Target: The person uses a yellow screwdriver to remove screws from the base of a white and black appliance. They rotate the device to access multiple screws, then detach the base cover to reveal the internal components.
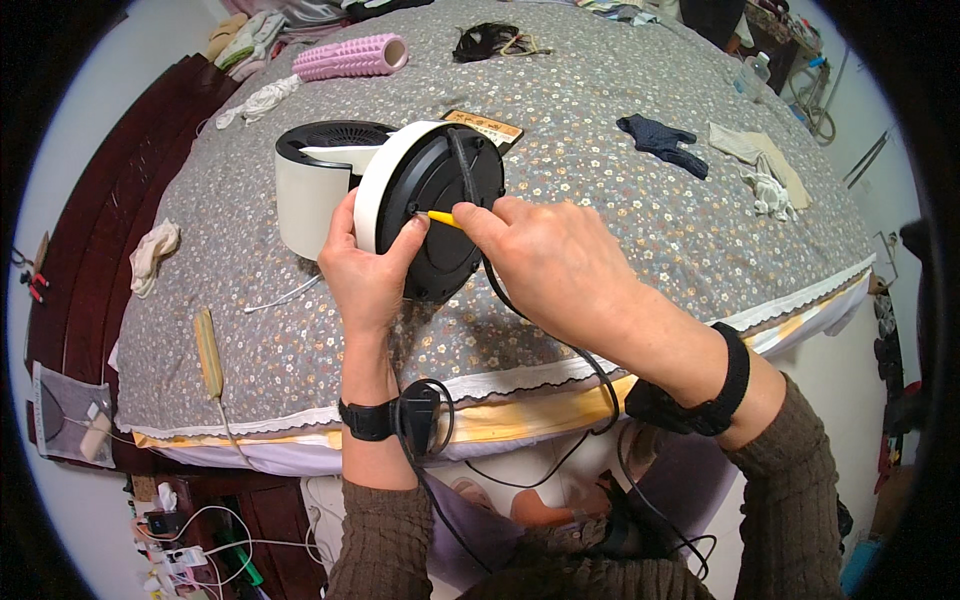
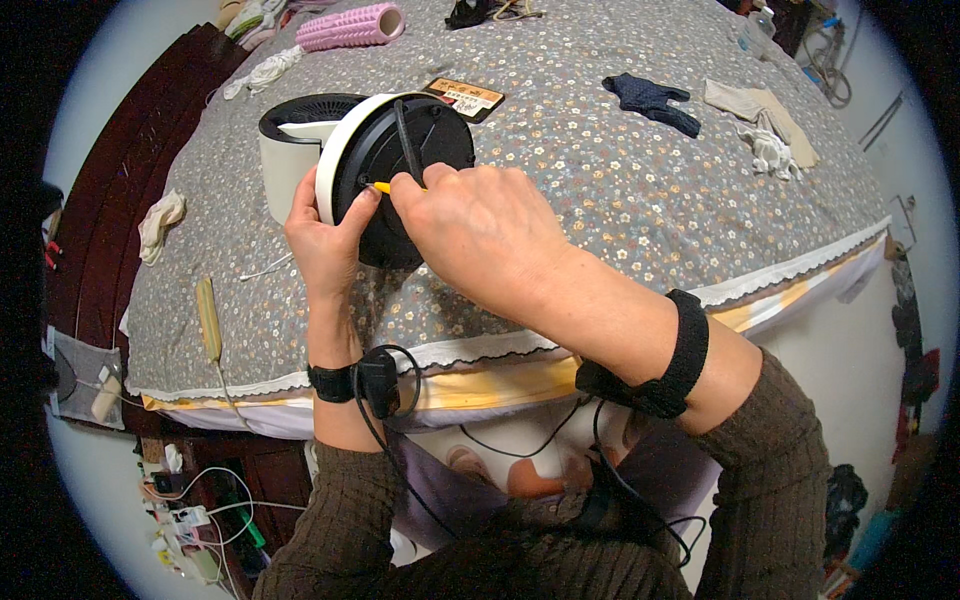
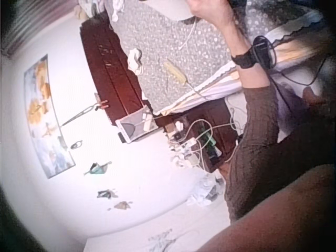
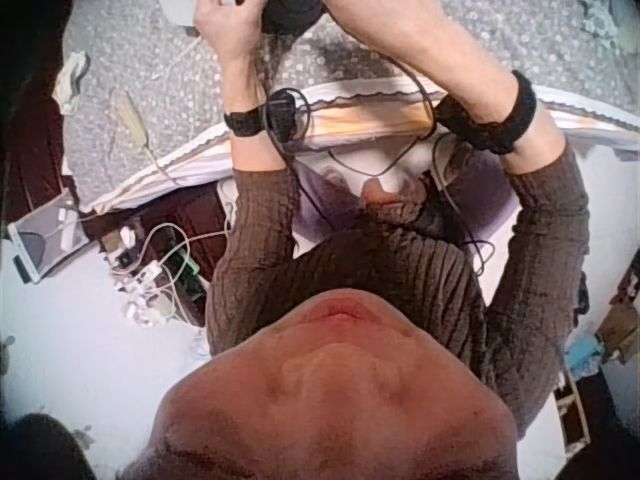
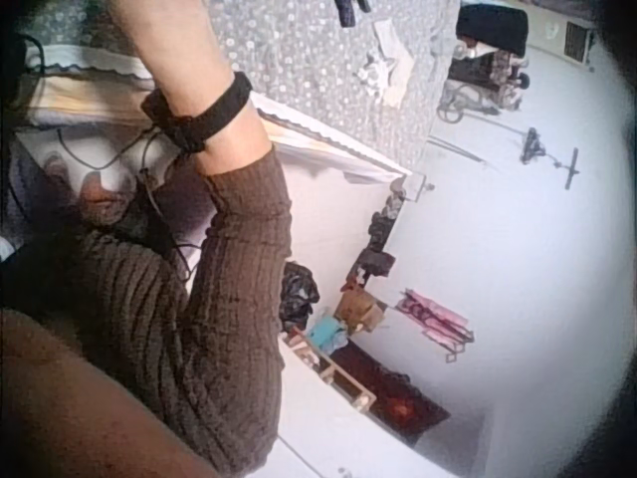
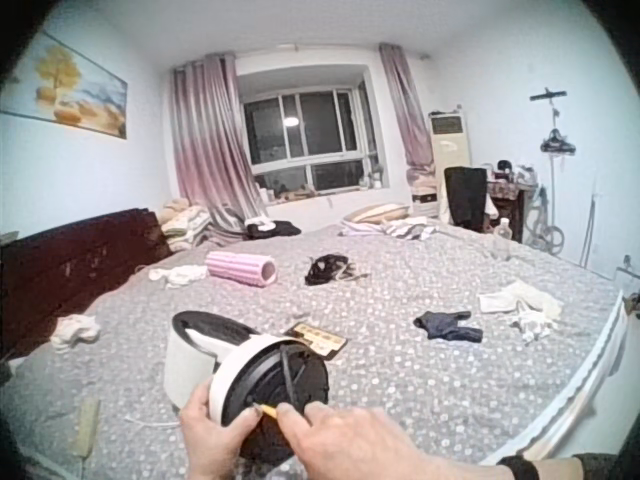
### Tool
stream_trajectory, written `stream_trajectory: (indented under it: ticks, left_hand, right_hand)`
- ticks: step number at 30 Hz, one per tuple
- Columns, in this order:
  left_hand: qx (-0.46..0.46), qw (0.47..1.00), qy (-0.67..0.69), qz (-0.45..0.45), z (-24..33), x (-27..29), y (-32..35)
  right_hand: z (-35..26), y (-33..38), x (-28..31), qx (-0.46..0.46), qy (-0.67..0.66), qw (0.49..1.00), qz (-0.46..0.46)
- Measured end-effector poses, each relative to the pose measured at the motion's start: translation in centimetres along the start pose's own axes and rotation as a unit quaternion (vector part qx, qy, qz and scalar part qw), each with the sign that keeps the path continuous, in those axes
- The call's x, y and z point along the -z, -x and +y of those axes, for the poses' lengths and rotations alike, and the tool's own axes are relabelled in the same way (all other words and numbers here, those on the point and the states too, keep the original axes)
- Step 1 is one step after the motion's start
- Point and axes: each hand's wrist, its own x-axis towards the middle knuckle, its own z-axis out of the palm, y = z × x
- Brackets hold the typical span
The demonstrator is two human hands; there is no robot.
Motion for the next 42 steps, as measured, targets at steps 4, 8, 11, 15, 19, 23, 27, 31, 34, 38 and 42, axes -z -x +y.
stream_trajectory:
  ticks: [4, 8, 11, 15, 19, 23, 27, 31, 34, 38, 42]
  left_hand:
    - [-0.002, 1.000, -0.003, 0.001, 0.0, 0.0, 0.0]
    - [-0.007, 1.000, -0.007, 0.005, -0.1, 0.0, 0.0]
    - [-0.003, 1.000, -0.008, 0.007, -0.1, 0.0, 0.0]
    - [0.001, 1.000, -0.007, 0.003, -0.1, 0.0, 0.0]
    - [-0.007, 1.000, -0.007, -0.003, -0.2, 0.1, -0.1]
    - [-0.013, 1.000, 0.001, -0.001, -0.4, 0.1, -0.1]
    - [-0.015, 1.000, -0.002, -0.001, -0.4, 0.2, -0.1]
    - [-0.014, 1.000, -0.014, -0.006, -0.3, 0.3, 0.0]
    - [-0.021, 0.999, -0.038, -0.002, -0.3, 0.3, 0.0]
    - [-0.031, 0.998, -0.055, 0.011, -0.4, 0.3, 0.0]
    - [-0.038, 0.997, -0.062, 0.021, -0.8, 0.4, 0.0]
  right_hand:
    - [-0.2, 0.0, -0.2, -0.003, 0.007, 1.000, 0.000]
    - [-0.2, 0.0, -0.2, -0.005, 0.007, 1.000, -0.003]
    - [-0.2, 0.0, -0.3, -0.008, 0.011, 1.000, 0.005]
    - [-0.1, 0.0, -0.4, -0.006, 0.006, 1.000, 0.008]
    - [-0.2, -0.2, -0.7, 0.005, 0.025, 1.000, 0.004]
    - [-0.3, -0.5, -0.9, 0.043, 0.053, 0.998, 0.012]
    - [0.1, -1.0, -1.0, 0.073, 0.074, 0.995, -0.009]
    - [0.2, -1.7, -1.2, 0.010, -0.018, 0.999, -0.039]
    - [0.1, -2.6, -1.2, -0.123, -0.221, 0.965, -0.069]
    - [0.3, -3.1, -0.5, -0.395, -0.665, 0.618, -0.138]
    - [0.2, -3.6, -0.6, -0.402, -0.693, 0.585, -0.124]
